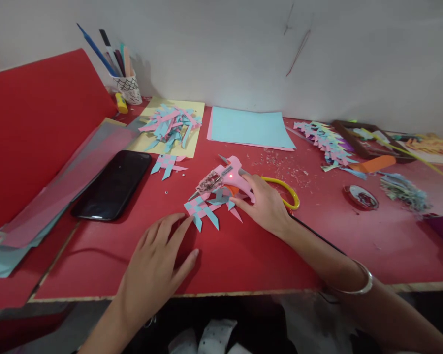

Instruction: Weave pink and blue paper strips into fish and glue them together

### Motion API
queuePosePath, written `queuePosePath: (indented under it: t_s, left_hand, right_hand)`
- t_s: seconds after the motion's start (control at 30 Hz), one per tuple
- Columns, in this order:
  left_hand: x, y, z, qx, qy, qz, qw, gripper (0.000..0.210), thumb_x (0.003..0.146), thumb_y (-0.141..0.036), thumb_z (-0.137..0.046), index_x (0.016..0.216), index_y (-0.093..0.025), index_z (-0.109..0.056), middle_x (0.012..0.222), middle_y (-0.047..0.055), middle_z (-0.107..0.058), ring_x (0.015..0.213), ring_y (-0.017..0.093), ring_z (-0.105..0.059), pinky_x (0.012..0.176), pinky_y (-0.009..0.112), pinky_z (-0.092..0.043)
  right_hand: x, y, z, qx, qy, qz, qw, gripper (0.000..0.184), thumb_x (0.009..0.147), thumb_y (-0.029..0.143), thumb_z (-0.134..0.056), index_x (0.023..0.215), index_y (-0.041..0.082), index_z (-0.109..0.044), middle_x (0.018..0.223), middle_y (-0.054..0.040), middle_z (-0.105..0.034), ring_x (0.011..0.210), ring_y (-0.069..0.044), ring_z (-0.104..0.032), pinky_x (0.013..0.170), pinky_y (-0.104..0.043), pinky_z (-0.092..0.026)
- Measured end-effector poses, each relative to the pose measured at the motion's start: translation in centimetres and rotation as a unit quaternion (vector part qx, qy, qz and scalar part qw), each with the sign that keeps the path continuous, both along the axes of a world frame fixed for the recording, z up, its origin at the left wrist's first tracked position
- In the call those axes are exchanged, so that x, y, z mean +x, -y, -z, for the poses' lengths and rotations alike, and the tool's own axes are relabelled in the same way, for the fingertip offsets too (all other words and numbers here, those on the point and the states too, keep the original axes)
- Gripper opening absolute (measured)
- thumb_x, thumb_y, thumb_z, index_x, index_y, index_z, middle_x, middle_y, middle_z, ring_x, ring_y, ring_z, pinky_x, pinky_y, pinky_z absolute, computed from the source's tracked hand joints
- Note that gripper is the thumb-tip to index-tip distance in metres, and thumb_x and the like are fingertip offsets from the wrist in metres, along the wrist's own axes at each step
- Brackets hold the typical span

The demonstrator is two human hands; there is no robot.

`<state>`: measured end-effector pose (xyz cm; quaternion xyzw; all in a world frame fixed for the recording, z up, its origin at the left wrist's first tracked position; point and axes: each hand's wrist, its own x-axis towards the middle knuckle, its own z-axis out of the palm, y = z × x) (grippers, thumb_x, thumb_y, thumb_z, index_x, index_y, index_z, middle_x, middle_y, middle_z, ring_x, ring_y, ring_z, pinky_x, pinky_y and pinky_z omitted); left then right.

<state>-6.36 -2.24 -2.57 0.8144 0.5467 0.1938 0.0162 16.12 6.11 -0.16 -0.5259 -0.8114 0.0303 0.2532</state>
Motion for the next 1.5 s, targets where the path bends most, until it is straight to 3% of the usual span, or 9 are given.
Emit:
queuePosePath:
  t_s: [0.17,0.3,0.37,0.53,0.7,1.0,1.23,1.5]
  left_hand:
    - [-1.6,-1.3,-1.5,-0.062,0.051,-0.004,0.997,0.04,0.084,-0.041,-0.035,0.112,-0.018,-0.051,0.104,0.009,-0.06,0.09,0.02,-0.059,0.077,0.033,-0.049]
    - [-3.4,-4.3,-3.8,-0.102,0.079,-0.033,0.991,0.034,0.083,-0.042,-0.036,0.101,-0.023,-0.057,0.096,0.005,-0.064,0.084,0.019,-0.061,0.075,0.031,-0.048]
    - [-4.0,-6.2,-4.5,-0.091,0.039,-0.066,0.993,0.035,0.082,-0.041,-0.036,0.098,-0.02,-0.058,0.095,0.008,-0.063,0.082,0.022,-0.06,0.07,0.034,-0.048]
    - [-4.3,-9.0,-4.0,-0.152,0.017,-0.037,0.988,0.03,0.077,-0.036,-0.04,0.085,-0.017,-0.062,0.091,0.009,-0.063,0.081,0.022,-0.059,0.071,0.033,-0.046]
    - [-4.2,-8.9,-3.1,-0.105,0.037,-0.021,0.994,0.031,0.078,-0.04,-0.04,0.078,-0.019,-0.062,0.089,0.008,-0.066,0.081,0.022,-0.059,0.071,0.032,-0.046]
    - [-4.7,-9.4,-2.3,-0.086,0.047,-0.027,0.995,0.027,0.078,-0.036,-0.041,0.071,-0.018,-0.061,0.08,0.007,-0.068,0.07,0.019,-0.061,0.064,0.031,-0.046]
    - [-4.4,-9.2,-2.7,-0.062,0.031,-0.011,0.998,0.025,0.078,-0.033,-0.043,0.069,-0.018,-0.06,0.075,0.006,-0.068,0.07,0.018,-0.061,0.065,0.029,-0.045]
    - [-2.8,-7.6,-3.1,-0.064,0.191,0.028,0.979,0.02,0.076,-0.036,-0.055,0.072,-0.019,-0.064,0.074,0.001,-0.068,0.068,0.012,-0.06,0.063,0.021,-0.047]
  right_hand:
    - [-0.1,-0.1,-0.4,0.013,-0.052,0.047,0.997,0.057,0.075,0.064,-0.039,0.103,0.016,-0.053,0.096,-0.0134,-0.063,0.086,-0.027,-0.06,0.068,-0.038,-0.048]
    - [0.1,0.0,-1.2,-0.023,-0.072,0.068,0.995,0.05,0.073,0.06,-0.047,0.095,0.016,-0.055,0.086,-0.0106,-0.064,0.076,-0.024,-0.06,0.061,-0.033,-0.045]
    - [0.4,0.0,-1.4,-0.019,-0.081,0.074,0.994,0.047,0.073,0.057,-0.048,0.095,0.016,-0.055,0.085,-0.0097,-0.064,0.075,-0.023,-0.059,0.061,-0.032,-0.044]
    - [1.3,0.0,-1.4,0.004,-0.096,0.101,0.99,0.045,0.072,0.054,-0.048,0.095,0.016,-0.055,0.082,-0.0093,-0.063,0.072,-0.023,-0.058,0.057,-0.031,-0.041]
    - [1.7,-0.2,-1.3,0.014,-0.105,0.106,0.989,0.039,0.072,0.051,-0.05,0.092,0.017,-0.055,0.079,-0.0075,-0.062,0.069,-0.021,-0.056,0.054,-0.029,-0.038]
    - [1.5,-0.1,-1.7,-0.005,-0.114,0.1,0.988,0.033,0.071,0.048,-0.052,0.084,0.018,-0.052,0.072,-0.0045,-0.058,0.062,-0.017,-0.052,0.051,-0.026,-0.034]
    - [1.5,-0.1,-1.6,0.001,-0.124,0.085,0.989,0.029,0.072,0.047,-0.052,0.081,0.019,-0.05,0.069,-0.0027,-0.055,0.06,-0.016,-0.049,0.051,-0.025,-0.031]
    - [1.5,-0.2,-1.6,-0.01,-0.111,0.089,0.99,0.027,0.071,0.046,-0.052,0.076,0.02,-0.048,0.064,-0.0006,-0.052,0.056,-0.014,-0.045,0.05,-0.025,-0.03]
